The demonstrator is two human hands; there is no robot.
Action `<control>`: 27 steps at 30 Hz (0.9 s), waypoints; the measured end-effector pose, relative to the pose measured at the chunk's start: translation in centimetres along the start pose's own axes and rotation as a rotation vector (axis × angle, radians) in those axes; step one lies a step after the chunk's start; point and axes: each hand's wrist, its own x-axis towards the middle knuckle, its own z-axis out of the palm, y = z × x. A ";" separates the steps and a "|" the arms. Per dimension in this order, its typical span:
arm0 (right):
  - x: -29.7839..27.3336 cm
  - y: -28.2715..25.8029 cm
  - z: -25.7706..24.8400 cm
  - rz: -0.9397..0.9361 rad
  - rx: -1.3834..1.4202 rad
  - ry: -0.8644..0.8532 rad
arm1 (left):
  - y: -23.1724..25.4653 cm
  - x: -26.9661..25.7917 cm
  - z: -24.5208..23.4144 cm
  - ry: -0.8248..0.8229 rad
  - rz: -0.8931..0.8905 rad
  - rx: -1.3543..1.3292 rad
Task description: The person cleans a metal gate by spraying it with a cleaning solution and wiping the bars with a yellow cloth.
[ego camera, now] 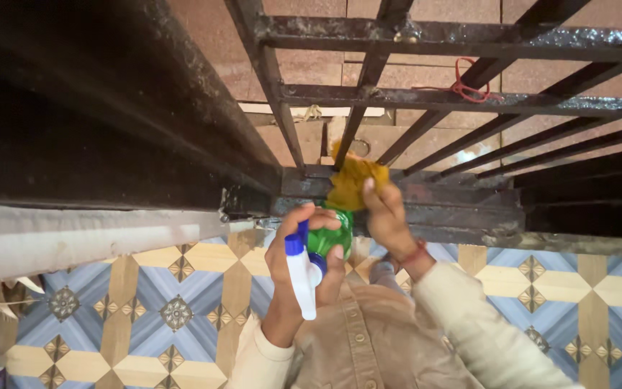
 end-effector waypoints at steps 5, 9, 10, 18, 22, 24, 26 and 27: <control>-4.9 -2.0 -1.9 0.057 0.574 -0.036 | 0.2 -0.5 0.8 -0.014 0.013 0.018; -6.6 -4.3 -3.5 0.194 0.888 -0.021 | 0.0 -0.8 1.2 -0.007 0.031 0.016; -6.8 -4.7 -3.8 0.214 0.970 -0.027 | 0.0 -0.8 1.4 -0.016 0.031 0.012; -8.2 -9.6 -3.8 -0.006 0.678 0.083 | 0.6 -0.4 2.3 -0.069 0.017 0.043; -7.9 -13.7 -0.4 -0.437 0.202 0.241 | 0.6 0.0 2.6 -0.074 0.029 0.036; -7.2 -15.9 1.7 -0.476 0.153 0.246 | 0.7 0.3 2.8 -0.072 0.035 0.051; -6.5 -17.5 3.5 -0.570 0.024 0.264 | 0.8 0.6 2.8 -0.071 0.035 0.062; -6.0 -18.0 4.1 -0.633 -0.072 0.274 | 0.9 0.6 2.7 -0.072 0.032 0.073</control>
